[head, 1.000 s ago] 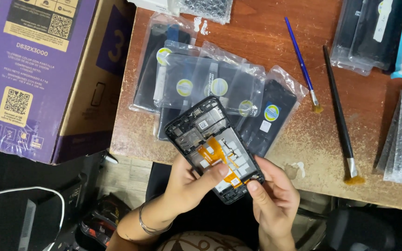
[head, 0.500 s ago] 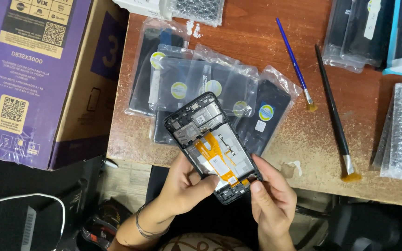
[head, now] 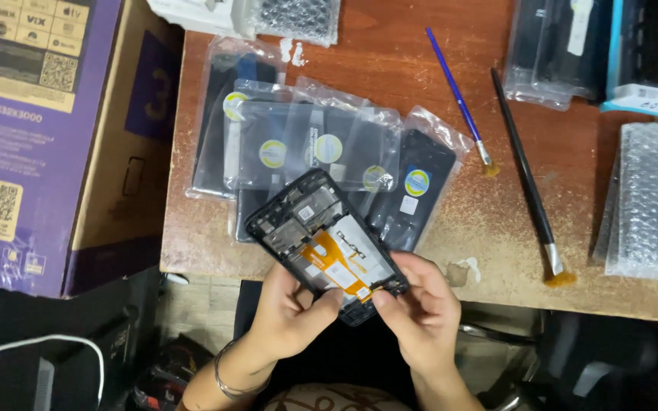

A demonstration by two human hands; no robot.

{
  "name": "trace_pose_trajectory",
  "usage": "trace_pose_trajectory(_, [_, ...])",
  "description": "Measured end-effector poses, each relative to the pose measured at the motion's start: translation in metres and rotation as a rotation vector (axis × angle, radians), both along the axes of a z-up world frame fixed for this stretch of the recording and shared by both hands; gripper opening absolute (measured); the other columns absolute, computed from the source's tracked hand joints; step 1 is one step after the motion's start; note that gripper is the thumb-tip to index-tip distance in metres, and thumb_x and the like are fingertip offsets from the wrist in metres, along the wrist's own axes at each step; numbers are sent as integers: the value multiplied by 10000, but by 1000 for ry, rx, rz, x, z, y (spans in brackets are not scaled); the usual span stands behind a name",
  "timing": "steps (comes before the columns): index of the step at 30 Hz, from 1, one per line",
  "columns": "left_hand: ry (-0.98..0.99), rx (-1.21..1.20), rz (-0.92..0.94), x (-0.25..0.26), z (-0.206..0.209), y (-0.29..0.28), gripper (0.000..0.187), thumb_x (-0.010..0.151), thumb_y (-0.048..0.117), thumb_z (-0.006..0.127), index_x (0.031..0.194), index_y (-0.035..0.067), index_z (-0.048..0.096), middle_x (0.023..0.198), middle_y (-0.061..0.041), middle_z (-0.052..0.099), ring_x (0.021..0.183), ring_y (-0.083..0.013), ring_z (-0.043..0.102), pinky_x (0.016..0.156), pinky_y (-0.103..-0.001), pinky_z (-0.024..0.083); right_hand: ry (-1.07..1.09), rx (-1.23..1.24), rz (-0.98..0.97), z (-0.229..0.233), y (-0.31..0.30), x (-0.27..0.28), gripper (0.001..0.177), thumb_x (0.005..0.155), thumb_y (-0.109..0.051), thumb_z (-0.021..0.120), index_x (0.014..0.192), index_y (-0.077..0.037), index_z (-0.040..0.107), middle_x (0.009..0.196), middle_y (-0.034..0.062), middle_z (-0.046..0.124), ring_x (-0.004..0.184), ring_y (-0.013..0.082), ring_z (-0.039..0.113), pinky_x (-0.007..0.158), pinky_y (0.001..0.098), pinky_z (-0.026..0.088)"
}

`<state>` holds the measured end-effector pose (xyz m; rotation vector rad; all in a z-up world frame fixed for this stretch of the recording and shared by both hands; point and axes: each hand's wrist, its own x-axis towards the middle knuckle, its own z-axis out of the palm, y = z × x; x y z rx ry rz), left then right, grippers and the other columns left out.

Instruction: Cleaning and inspecting a mobile phone chassis using a brush at a repair bench.

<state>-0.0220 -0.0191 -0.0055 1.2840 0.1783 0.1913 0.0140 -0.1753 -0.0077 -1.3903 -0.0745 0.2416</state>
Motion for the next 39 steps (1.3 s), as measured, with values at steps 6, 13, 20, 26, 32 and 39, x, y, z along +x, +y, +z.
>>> trace_pose_trajectory(6, [114,24,110,2,-6,-5,246,759,-7,628,1004,-15,598,937,-107,697,853,-161,665,763,-273,538,-165,-305,254,18,-6,38,361,808,-171,643,1126,-27,551,1111,70,604,1023,142,556,912,262,445])
trace_pose_trajectory(13, [142,-197,158,15,-12,-6,465,714,-55,644,1148,1,489,1051,-176,668,939,-238,658,815,-360,538,-622,-1300,-50,4,-27,166,258,883,-261,488,1075,-142,613,921,105,592,661,432,605,522,553,466])
trace_pose_trajectory(20, [-92,-353,206,41,10,-14,562,730,-47,640,1251,-22,432,1166,-191,599,1060,-290,594,928,-394,468,-599,-1454,-181,6,-44,166,120,743,-240,570,723,-126,600,580,67,583,541,354,591,483,449,440])
trace_pose_trajectory(26, [-157,-322,278,38,11,-16,583,727,-58,653,1259,-28,417,1184,-215,578,1075,-320,584,930,-429,486,-714,-295,34,66,-39,68,76,878,-118,501,845,-53,521,655,68,627,524,117,622,450,199,468])
trace_pose_trajectory(32, [-150,-242,292,26,6,-24,506,724,-42,669,1188,-30,469,1089,-210,627,1006,-313,624,876,-430,516,-1050,-304,-63,71,-28,57,207,852,-158,472,684,-38,496,590,102,548,457,195,566,441,256,480])
trace_pose_trajectory(39, [-195,-328,258,17,2,-21,512,725,-41,689,1184,-50,463,1136,-244,599,1043,-358,601,917,-502,485,-1056,-229,-178,62,-21,52,267,854,-182,472,625,-46,465,553,98,532,434,196,553,413,250,449])
